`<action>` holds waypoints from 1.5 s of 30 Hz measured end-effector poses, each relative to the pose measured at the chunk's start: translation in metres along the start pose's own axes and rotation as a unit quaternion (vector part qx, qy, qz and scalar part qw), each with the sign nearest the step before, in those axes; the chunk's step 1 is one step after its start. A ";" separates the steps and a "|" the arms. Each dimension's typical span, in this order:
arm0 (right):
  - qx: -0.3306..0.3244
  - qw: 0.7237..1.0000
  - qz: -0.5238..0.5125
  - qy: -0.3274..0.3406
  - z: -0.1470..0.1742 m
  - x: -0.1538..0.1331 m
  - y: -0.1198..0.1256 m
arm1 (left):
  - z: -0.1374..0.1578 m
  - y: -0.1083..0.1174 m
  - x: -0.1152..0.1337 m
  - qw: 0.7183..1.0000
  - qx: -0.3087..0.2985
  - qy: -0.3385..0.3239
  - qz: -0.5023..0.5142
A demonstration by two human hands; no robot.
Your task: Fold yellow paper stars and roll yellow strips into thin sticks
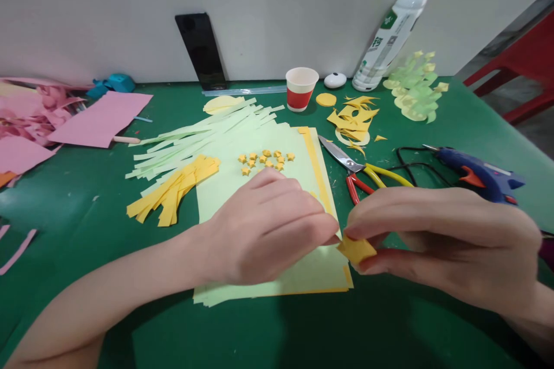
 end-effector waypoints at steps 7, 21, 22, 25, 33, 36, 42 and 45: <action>0.041 0.999 -0.024 -0.027 0.003 0.006 0.003 | 0.004 0.002 0.011 0.998 0.027 -0.058 -0.028; 0.041 0.975 -0.182 -0.120 0.015 0.023 -0.013 | 0.005 0.008 0.022 0.991 0.066 -0.115 -0.011; 0.044 0.967 -0.208 -0.140 0.016 0.026 -0.014 | 0.005 0.007 0.020 0.992 0.062 -0.106 0.000; 0.043 0.931 -0.294 -0.212 0.019 0.034 -0.019 | 0.005 -0.002 0.007 0.999 0.020 -0.035 0.036; 0.114 0.924 -0.290 -0.220 0.020 0.039 -0.009 | 0.004 0.004 0.003 0.998 0.059 -0.011 -0.002; 0.115 0.947 -0.240 -0.181 0.017 0.034 -0.006 | 0.002 0.005 0.003 0.998 0.035 0.005 -0.055; 0.129 0.959 -0.204 -0.147 0.018 0.027 -0.003 | 0.001 0.009 0.007 0.994 0.052 -0.015 -0.091; 0.120 0.948 -0.230 -0.183 0.020 0.032 -0.007 | 0.002 0.006 0.007 0.993 0.044 -0.026 -0.105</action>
Point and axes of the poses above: each hand's wrist, its own z-axis away from the middle knuckle, its own y-axis out of the back of the hand, x = y × z, the point moved 8 cm from there along -z, towards the middle knuckle, and after that the axes turned 9 degrees about x, right-handed, at the moved point
